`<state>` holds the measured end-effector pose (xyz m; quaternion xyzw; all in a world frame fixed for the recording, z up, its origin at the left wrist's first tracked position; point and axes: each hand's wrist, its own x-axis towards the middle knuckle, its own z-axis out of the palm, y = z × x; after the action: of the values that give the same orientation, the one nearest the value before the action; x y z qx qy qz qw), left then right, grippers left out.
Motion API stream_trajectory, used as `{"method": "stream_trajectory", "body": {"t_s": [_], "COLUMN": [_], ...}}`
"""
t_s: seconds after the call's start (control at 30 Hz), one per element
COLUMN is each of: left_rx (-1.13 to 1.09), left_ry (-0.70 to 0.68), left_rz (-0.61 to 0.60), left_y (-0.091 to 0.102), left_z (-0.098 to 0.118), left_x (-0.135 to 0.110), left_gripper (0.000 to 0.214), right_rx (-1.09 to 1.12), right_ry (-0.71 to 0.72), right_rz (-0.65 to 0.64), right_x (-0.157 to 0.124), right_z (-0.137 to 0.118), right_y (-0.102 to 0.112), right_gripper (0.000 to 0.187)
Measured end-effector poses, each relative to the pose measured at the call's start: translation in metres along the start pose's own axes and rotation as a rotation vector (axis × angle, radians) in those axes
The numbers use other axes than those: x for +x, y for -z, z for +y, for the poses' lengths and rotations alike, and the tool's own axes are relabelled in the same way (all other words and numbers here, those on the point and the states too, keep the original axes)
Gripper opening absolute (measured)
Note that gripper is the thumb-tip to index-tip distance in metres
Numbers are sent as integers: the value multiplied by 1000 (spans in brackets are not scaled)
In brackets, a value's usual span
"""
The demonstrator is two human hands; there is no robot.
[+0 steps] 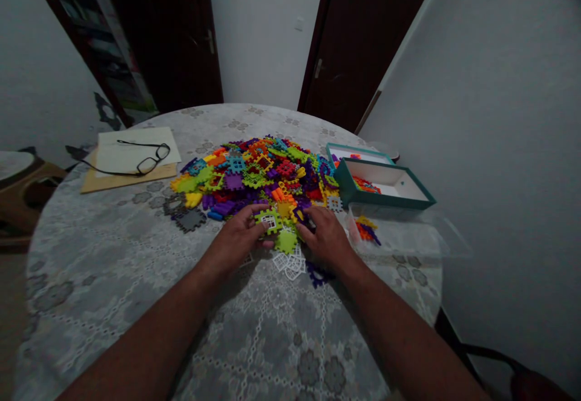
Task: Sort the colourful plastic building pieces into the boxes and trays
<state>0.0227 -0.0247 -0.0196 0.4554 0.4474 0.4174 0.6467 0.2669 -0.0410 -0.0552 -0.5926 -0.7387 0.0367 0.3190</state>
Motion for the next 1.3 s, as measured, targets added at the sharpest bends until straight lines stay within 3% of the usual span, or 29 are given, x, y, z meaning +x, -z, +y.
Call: {"method": "stream_trajectory", "body": {"t_s": [0.2,0.4,0.57,0.7,0.83,0.97,1.13,1.3], "left_rx": [-80,-58,-42,-38,-38,-15,131,227], "left_ry": [74,83,65,66,73,52,4,-48], "left_rz": [-12,-17,-15,7,8,-31,-95,-119], "left_y": [0,1,0,-1,0,-1,0,-3], "left_z": [1,1,2,5,8,9,2,-5], "left_x": [0,0,-1,-2,-4,-7,-6,-4], "left_gripper": [47,43,43,41,39,40,56,54], "right_rx": [-168,-211,-126,115,449,670,780,738], "right_ry": [-13,-65,-62,-166,-298,-343,-436,-427], "right_rz": [-46,-62,22,79,-57,-220,-373,-439], "right_x": [6,6,2,3,2,-1,-1,1], "right_z": [-8,5,2,-8,-16,-25,-36,-40], "right_y": [-9,-4,5,17,21,17,15,16], "right_gripper": [16,14,12,19,24,24,22,24]}}
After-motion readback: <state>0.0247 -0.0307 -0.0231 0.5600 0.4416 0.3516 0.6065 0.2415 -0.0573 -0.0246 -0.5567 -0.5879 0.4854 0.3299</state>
